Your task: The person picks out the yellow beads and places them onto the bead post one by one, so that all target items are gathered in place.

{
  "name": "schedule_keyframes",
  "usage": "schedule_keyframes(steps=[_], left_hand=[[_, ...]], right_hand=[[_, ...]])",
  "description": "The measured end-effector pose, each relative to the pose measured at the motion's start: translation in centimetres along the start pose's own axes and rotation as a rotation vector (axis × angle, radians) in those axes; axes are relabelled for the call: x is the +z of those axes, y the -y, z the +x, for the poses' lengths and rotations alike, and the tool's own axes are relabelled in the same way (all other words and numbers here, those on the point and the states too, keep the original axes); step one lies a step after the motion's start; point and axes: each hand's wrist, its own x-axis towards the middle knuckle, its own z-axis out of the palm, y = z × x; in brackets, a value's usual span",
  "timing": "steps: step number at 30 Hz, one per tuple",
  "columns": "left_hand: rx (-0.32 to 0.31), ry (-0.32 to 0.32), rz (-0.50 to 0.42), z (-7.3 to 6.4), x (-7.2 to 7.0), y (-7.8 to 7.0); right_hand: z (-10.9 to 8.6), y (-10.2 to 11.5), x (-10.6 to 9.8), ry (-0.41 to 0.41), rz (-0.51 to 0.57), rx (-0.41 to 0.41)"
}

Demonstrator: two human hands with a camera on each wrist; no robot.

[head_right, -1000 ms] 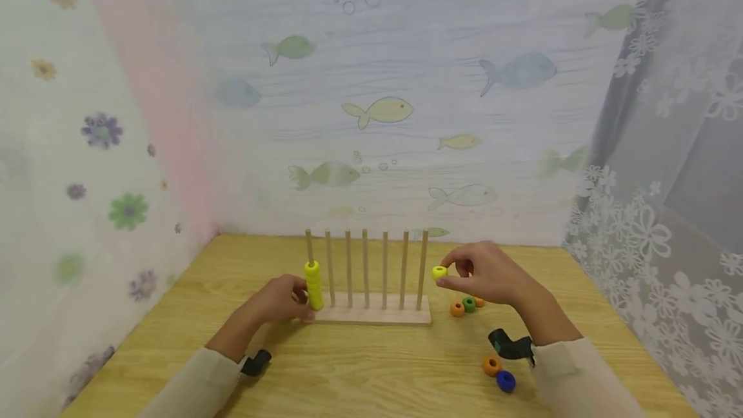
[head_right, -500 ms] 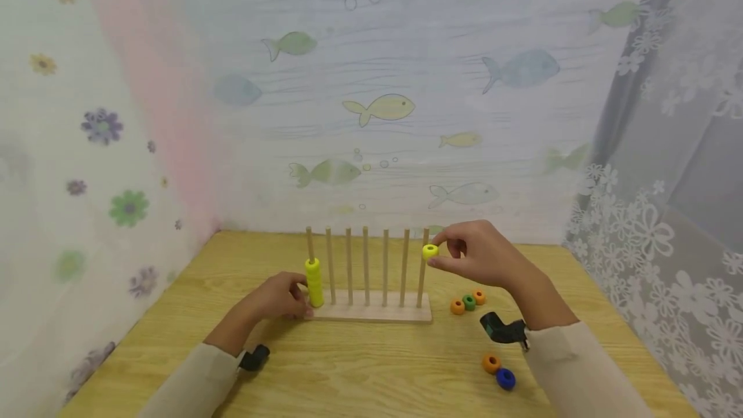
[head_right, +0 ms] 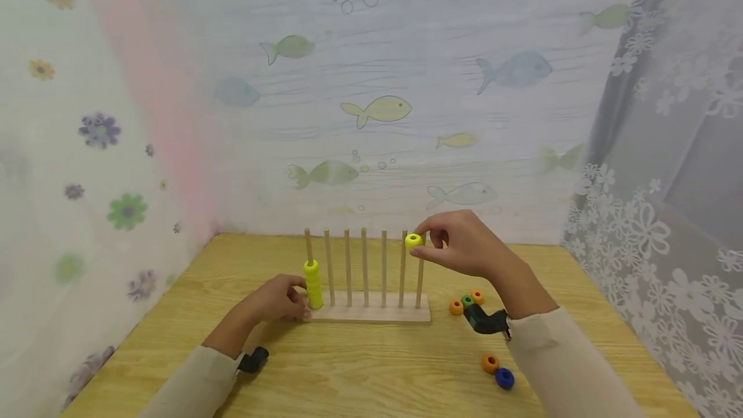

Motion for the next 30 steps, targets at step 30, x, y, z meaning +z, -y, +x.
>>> schedule_keyframes(steps=[30], left_hand=[[0.016,-0.023,0.008,-0.7,-0.1,-0.3]], right_hand=[[6.4,4.2,1.4,0.026,-0.038,-0.037]])
